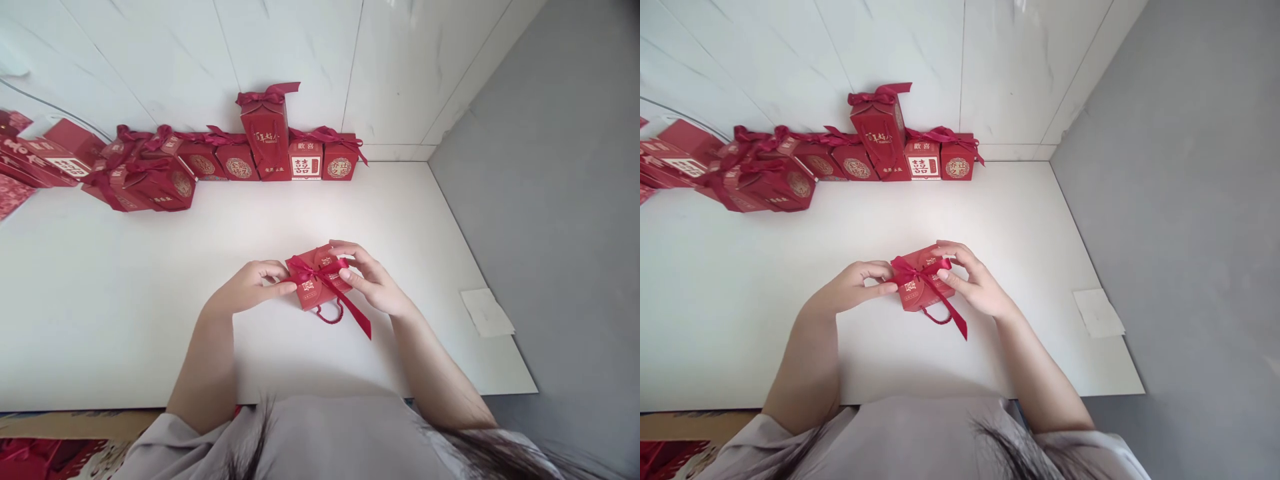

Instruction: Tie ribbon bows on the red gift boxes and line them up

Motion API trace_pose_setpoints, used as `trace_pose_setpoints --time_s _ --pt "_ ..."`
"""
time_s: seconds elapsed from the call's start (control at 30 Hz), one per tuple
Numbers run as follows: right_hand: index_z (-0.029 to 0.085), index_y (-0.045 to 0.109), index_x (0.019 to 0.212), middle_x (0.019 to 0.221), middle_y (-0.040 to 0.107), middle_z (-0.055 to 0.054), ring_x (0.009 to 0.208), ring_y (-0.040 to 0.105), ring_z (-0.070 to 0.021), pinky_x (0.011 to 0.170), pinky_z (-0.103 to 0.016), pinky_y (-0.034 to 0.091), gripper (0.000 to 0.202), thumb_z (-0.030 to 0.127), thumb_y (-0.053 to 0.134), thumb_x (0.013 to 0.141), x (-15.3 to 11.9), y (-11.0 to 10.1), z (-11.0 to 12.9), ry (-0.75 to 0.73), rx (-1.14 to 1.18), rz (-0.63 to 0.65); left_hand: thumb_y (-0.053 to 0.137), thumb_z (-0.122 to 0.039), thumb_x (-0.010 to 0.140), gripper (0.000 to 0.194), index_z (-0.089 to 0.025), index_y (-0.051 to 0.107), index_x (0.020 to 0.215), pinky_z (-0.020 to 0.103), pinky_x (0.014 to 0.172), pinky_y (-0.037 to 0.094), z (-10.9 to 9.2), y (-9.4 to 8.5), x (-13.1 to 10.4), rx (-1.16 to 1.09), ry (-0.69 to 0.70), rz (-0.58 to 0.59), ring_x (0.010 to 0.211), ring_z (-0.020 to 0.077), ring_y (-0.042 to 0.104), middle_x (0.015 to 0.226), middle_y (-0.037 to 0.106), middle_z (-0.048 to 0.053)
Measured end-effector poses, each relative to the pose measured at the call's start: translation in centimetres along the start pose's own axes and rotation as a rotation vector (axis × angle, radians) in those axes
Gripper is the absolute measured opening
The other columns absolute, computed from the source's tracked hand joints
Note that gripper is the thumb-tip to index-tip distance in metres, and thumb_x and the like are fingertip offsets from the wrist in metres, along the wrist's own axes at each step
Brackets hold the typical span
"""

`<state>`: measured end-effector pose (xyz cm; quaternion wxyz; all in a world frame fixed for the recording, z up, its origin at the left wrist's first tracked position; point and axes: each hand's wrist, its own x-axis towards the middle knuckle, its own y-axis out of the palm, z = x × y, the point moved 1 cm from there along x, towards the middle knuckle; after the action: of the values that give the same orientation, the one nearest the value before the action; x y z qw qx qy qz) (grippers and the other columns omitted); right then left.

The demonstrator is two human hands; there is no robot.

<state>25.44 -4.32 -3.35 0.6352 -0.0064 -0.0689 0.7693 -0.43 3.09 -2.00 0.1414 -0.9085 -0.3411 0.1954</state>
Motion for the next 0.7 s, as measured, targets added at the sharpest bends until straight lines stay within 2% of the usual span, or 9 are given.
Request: trace_pose_setpoints --time_s 0.1,0.17,0.3,0.37,0.47,0.6,0.7 --pt "0.027 0.058 0.108 0.146 0.047 -0.008 0.133 0.048 -0.0241 0.106 -0.043 0.043 0.025 0.047 0.059 0.092 -0.2 -0.4 0.0 0.028 0.028 -0.032 0.064 -0.046 0.085 0.030 -0.018 0.068 0.076 0.029 0.072 0.048 -0.3 1.1 0.8 -0.034 0.032 -0.102 0.081 0.0184 0.059 0.091 0.066 0.005" --pt "0.025 0.058 0.096 0.147 0.046 -0.008 0.131 0.050 -0.0244 0.106 -0.043 0.043 0.023 0.047 0.061 0.091 -0.3 -0.9 -0.1 0.053 0.029 -0.065 0.064 -0.046 0.086 0.031 -0.017 0.067 0.076 0.031 0.075 0.048 -0.3 1.6 1.2 -0.070 0.038 -0.116 0.083 0.0192 0.059 0.093 0.066 0.006" --pt "0.023 0.059 0.075 0.146 0.049 -0.005 0.141 0.038 -0.0250 0.116 -0.045 0.029 0.027 0.044 0.063 0.091 -0.4 -1.5 -0.2 0.036 -0.031 -0.089 0.062 -0.045 0.087 0.031 -0.017 0.062 0.073 0.029 0.074 0.046 0.0 2.1 1.5 -0.144 0.043 -0.119 0.082 0.0178 0.057 0.091 0.062 0.005" --pt "0.022 0.059 0.071 0.146 0.048 -0.004 0.141 0.037 -0.0251 0.117 -0.045 0.027 0.029 0.044 0.062 0.091 -0.4 -1.5 -0.2 0.037 -0.022 -0.080 0.061 -0.043 0.088 0.032 -0.017 0.057 0.071 0.028 0.070 0.044 0.0 2.2 1.5 -0.165 0.058 -0.118 0.078 0.0159 0.053 0.087 0.058 0.003" --pt "0.022 0.059 0.069 0.146 0.048 -0.004 0.137 0.043 -0.0254 0.114 -0.044 0.033 0.032 0.044 0.061 0.092 -0.5 -1.4 -0.1 0.066 0.045 -0.053 0.059 -0.040 0.090 0.031 -0.017 0.054 0.070 0.027 0.068 0.041 0.0 2.2 1.5 -0.173 0.109 -0.100 0.076 0.0145 0.049 0.086 0.053 0.003" --pt "0.021 0.059 0.068 0.144 0.049 -0.004 0.133 0.048 -0.0251 0.109 -0.042 0.040 0.034 0.045 0.061 0.092 -0.4 -1.4 -0.3 0.101 0.102 -0.003 0.059 -0.037 0.091 0.028 -0.017 0.056 0.073 0.029 0.077 0.043 -0.2 1.9 1.5 -0.215 0.156 -0.061 0.085 0.0164 0.053 0.095 0.054 0.005" --pt "0.022 0.063 0.070 0.144 0.050 -0.003 0.136 0.045 -0.0250 0.111 -0.043 0.039 0.031 0.045 0.061 0.092 -0.4 -1.6 -0.7 0.115 0.106 0.019 0.058 -0.037 0.092 0.026 -0.016 0.057 0.075 0.030 0.083 0.045 -0.1 1.7 1.5 -0.222 0.152 -0.039 0.092 0.0182 0.056 0.101 0.056 0.007"
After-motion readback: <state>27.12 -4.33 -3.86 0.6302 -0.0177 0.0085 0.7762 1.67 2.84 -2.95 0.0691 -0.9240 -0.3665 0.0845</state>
